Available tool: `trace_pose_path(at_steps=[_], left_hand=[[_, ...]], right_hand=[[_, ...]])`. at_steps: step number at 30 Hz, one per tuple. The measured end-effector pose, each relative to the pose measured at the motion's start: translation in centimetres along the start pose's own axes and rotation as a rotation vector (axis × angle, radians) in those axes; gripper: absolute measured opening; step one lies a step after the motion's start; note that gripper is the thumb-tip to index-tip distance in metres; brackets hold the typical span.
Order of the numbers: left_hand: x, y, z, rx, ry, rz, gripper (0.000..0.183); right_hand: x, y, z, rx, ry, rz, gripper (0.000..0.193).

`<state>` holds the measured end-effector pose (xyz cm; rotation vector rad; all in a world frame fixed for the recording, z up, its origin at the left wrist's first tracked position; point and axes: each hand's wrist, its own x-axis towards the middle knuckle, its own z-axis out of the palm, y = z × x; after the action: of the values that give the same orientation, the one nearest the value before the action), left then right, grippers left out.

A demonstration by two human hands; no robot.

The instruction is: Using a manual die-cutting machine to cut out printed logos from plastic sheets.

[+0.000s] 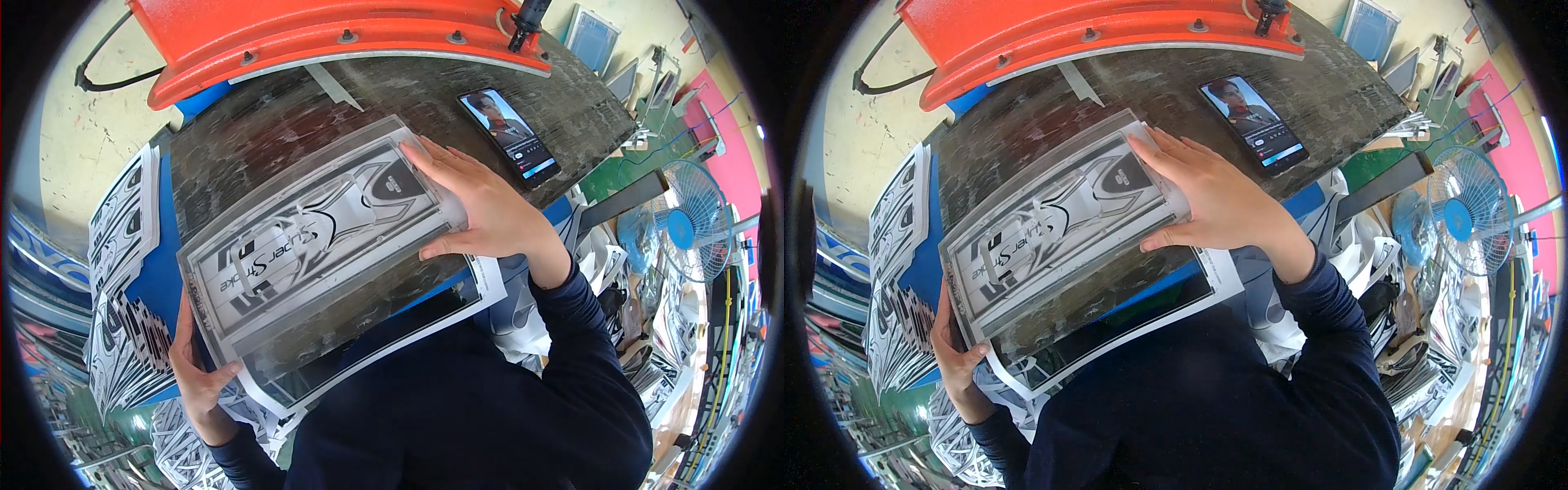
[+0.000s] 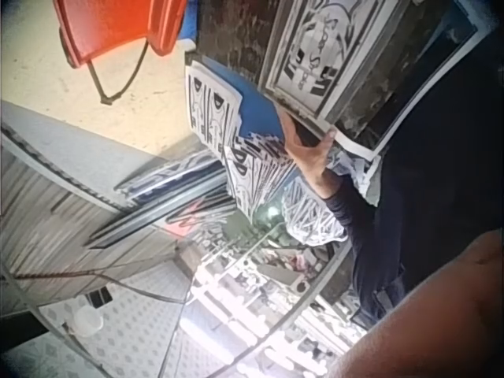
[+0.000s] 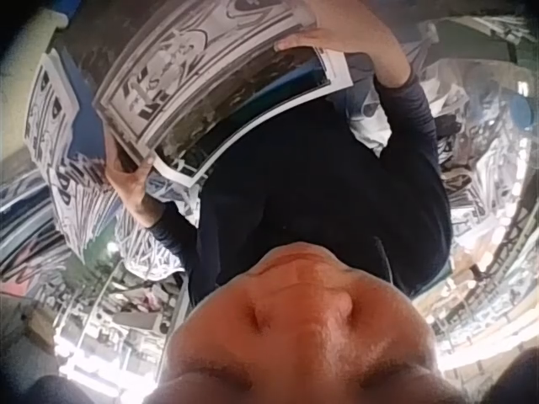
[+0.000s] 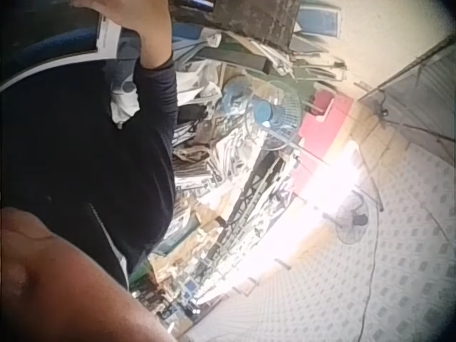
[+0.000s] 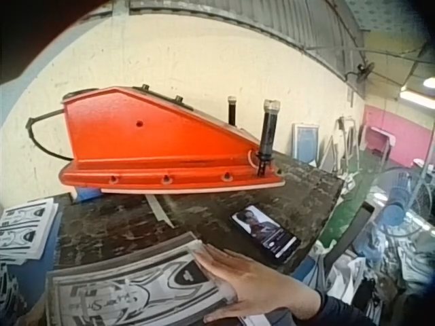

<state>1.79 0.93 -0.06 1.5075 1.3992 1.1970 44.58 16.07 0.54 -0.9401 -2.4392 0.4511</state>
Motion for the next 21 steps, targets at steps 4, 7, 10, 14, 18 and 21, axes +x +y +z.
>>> trace_pose_path(at_steps=[4, 7, 10, 14, 18, 21], left_hand=[[0.05, 0.19, 0.01, -0.002, -0.005, -0.003, 0.128], [0.04, 0.29, -0.10, 0.024, -0.009, 0.011, 0.128], [-0.01, 0.17, -0.15, 0.021, -0.009, 0.008, 0.127], [-0.09, 0.28, -0.09, 0.037, -0.007, 0.011, 0.127], [0.20, 0.51, 0.37, -0.011, -0.012, 0.010, 0.125], [0.15, 0.74, 0.48, -0.027, -0.006, 0.003, 0.124]], right_hand=[[-0.01, 0.05, 0.05, 0.008, 0.008, -0.016, 0.119], [-0.02, 0.16, 0.05, 0.002, 0.007, -0.015, 0.119], [-0.04, -0.07, -0.10, -0.015, -0.003, 0.014, 0.119], [0.00, -0.16, -0.13, -0.002, 0.010, 0.003, 0.120], [0.03, -0.38, -0.21, 0.008, 0.023, 0.001, 0.122], [-0.02, -0.31, -0.18, -0.004, 0.020, 0.005, 0.122]])
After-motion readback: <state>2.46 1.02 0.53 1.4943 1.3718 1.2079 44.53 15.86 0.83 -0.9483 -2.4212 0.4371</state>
